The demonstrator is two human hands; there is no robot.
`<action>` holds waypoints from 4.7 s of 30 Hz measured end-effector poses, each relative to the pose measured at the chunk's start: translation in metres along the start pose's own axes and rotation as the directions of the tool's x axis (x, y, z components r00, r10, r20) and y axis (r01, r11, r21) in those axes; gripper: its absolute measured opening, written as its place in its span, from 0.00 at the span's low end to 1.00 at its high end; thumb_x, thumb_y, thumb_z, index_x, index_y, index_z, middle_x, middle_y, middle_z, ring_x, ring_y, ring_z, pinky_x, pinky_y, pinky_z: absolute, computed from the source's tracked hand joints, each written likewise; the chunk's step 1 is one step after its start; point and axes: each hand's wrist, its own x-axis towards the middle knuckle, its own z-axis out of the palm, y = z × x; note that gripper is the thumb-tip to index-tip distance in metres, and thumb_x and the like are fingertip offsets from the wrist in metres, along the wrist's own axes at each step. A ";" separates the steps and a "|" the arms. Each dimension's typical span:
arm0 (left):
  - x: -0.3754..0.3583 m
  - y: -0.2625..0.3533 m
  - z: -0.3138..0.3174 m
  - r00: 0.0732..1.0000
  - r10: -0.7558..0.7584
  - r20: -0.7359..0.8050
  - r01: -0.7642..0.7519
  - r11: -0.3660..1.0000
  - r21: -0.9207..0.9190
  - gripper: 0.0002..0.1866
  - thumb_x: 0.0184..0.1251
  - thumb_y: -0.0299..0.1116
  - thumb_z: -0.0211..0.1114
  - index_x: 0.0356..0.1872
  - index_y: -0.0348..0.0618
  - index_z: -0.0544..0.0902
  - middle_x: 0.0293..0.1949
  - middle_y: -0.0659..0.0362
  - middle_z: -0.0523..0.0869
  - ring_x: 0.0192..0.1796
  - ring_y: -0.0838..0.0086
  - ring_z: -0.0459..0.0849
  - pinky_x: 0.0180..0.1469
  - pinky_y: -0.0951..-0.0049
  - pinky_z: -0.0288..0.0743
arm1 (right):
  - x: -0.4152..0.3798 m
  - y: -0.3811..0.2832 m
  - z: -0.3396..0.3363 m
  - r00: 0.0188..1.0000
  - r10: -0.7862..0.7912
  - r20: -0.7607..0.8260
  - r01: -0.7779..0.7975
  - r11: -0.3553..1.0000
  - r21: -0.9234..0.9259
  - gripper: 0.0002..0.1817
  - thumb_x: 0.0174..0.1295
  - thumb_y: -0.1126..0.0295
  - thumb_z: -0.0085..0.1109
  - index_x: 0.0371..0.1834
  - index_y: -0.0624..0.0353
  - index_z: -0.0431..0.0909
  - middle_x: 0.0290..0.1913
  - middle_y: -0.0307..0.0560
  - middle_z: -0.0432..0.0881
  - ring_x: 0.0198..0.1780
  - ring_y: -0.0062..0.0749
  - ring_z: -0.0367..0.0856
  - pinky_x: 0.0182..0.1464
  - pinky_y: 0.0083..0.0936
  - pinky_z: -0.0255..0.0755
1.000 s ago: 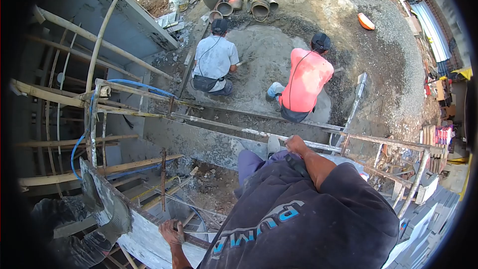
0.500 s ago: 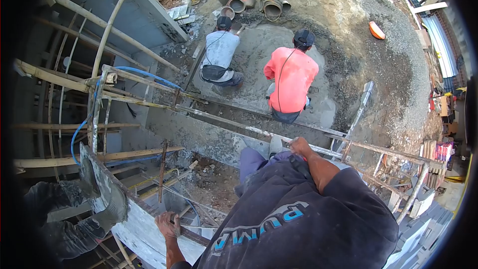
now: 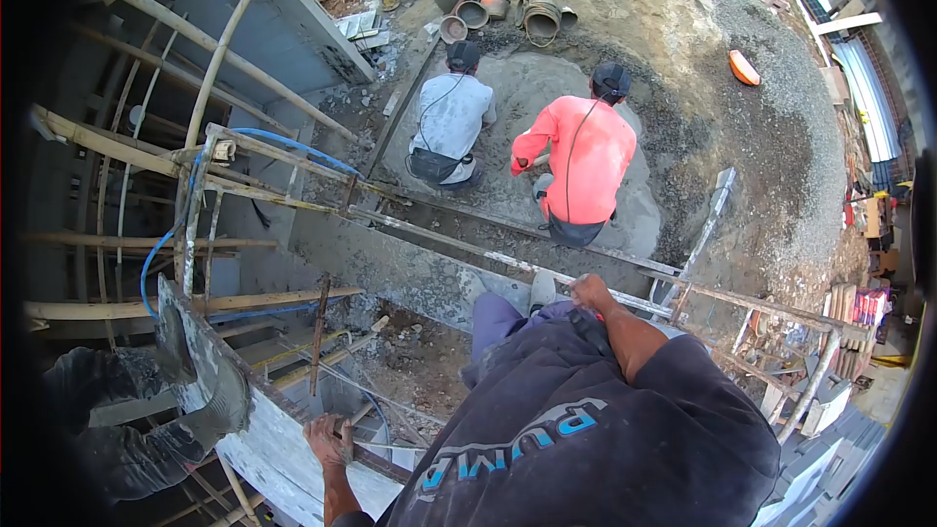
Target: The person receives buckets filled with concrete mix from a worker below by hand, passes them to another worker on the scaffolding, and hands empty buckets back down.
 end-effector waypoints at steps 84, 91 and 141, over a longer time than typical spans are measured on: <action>0.002 0.005 -0.013 0.998 -0.023 -0.060 0.019 0.998 -0.068 0.16 0.52 0.46 0.67 0.35 0.45 0.86 0.40 0.54 0.86 0.52 0.60 0.80 0.60 0.57 0.62 | -0.026 -0.068 -0.024 0.914 0.402 0.045 -0.390 0.845 0.367 0.10 0.63 0.67 0.54 0.37 0.63 0.80 0.28 0.47 0.83 0.25 0.31 0.82 0.23 0.28 0.72; 0.000 0.001 -0.011 0.999 -0.034 -0.013 0.033 0.999 -0.036 0.18 0.53 0.48 0.66 0.38 0.47 0.86 0.41 0.53 0.86 0.53 0.62 0.79 0.61 0.58 0.61 | -0.026 -0.065 -0.025 0.903 0.422 0.081 -0.419 0.822 0.387 0.10 0.66 0.66 0.54 0.42 0.61 0.77 0.26 0.45 0.80 0.21 0.29 0.77 0.18 0.27 0.67; 0.000 0.003 -0.019 0.994 -0.094 0.048 0.095 0.995 -0.035 0.20 0.52 0.47 0.67 0.40 0.44 0.85 0.46 0.52 0.86 0.56 0.64 0.79 0.65 0.60 0.58 | -0.026 -0.069 -0.028 0.915 0.392 0.097 -0.404 0.883 0.237 0.14 0.62 0.66 0.55 0.40 0.68 0.81 0.29 0.50 0.84 0.25 0.33 0.82 0.23 0.29 0.72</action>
